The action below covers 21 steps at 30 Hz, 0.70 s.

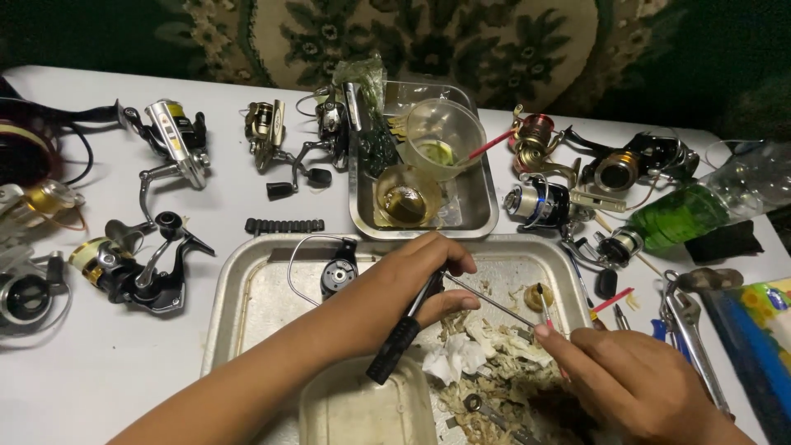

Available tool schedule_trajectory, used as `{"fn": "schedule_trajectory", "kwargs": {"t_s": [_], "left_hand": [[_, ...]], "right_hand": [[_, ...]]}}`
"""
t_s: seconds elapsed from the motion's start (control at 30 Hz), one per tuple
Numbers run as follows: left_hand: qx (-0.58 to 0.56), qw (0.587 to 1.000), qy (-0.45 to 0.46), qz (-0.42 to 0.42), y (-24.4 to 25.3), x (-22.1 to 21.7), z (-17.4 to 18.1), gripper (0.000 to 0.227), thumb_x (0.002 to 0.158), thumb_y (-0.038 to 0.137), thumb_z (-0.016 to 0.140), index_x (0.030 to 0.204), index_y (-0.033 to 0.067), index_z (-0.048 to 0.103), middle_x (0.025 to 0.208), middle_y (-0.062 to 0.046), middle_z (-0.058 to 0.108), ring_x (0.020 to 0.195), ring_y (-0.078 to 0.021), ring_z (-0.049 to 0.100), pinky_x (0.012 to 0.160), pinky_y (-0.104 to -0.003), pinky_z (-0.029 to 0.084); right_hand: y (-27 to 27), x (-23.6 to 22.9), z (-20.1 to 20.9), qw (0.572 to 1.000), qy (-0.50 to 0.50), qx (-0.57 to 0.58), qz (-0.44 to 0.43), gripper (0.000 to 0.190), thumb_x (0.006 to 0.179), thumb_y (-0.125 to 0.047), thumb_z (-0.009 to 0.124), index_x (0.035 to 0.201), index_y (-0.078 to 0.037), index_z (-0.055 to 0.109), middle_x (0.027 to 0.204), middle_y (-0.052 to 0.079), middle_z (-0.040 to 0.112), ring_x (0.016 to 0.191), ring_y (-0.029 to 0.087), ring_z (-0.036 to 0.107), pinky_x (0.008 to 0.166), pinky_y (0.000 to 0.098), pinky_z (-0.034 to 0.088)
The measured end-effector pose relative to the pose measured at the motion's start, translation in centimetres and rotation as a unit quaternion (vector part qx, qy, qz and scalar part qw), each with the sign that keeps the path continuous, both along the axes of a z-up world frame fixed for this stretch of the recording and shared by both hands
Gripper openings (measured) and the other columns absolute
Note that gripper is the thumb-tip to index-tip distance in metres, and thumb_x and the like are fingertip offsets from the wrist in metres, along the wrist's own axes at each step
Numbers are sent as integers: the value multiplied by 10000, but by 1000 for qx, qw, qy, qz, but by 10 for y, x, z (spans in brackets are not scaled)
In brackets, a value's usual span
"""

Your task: The person disassembles a fishing reel handle, cleans the internal components using a small brush and a liquid solvent, and then reassembles the handle. The workspace is cluttered with various fishing reels, tools, and cleaning supplies.

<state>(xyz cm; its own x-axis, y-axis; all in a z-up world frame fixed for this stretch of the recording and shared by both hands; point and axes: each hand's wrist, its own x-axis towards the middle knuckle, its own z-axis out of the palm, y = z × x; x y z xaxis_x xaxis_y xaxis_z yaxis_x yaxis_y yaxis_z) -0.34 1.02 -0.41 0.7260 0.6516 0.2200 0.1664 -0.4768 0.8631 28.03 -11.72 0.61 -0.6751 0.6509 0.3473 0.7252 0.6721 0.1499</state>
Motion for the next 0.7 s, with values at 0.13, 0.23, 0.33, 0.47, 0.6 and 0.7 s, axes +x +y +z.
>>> {"fn": "schedule_trajectory", "kwargs": {"t_s": [0.13,0.23,0.33,0.47,0.6,0.7], "left_hand": [[15,1000,15,1,0,0,-2,314,969,404,600,1121,135,544,1117,-59,603,994,-202,613,868,-308,459],[39,999,13,-1,0,0,-6,300,977,383,608,1102,123,524,1098,-66,589,959,-200,606,830,-308,459],[51,998,17,-9,0,0,-6,294,980,396,598,1070,126,526,1086,-68,579,926,-203,604,812,-316,464],[22,1000,-2,-7,-2,0,0,279,990,389,564,997,118,628,1083,-45,599,947,-196,642,888,-309,478],[-12,999,29,-9,-1,-4,8,341,1004,463,464,980,156,611,1072,-34,601,963,-186,623,903,-346,495],[-1,1000,-6,-2,3,-3,2,323,1019,419,476,961,122,591,1009,-46,588,890,-184,603,843,-319,482]], "right_hand": [[2,-11,-8,970,204,-122,-61,340,906,-126,653,1236,-50,682,1047,79,794,797,156,786,687,307,606],[-3,-5,-22,795,452,-336,-228,328,936,-96,635,1211,5,783,863,77,616,667,176,574,617,309,424],[-1,2,-24,457,650,-528,-301,319,1002,-49,566,1231,86,743,615,79,329,431,156,222,398,301,137],[3,5,-23,362,680,-584,-257,281,1034,-79,521,1223,79,656,595,113,295,382,149,143,337,295,105],[4,-4,1,559,529,-535,-349,366,939,-123,686,1271,-20,800,609,104,446,416,222,351,393,343,261],[-1,-1,3,945,192,-210,-160,617,788,-282,796,1342,-86,607,1023,85,813,744,95,839,694,195,756]]}}
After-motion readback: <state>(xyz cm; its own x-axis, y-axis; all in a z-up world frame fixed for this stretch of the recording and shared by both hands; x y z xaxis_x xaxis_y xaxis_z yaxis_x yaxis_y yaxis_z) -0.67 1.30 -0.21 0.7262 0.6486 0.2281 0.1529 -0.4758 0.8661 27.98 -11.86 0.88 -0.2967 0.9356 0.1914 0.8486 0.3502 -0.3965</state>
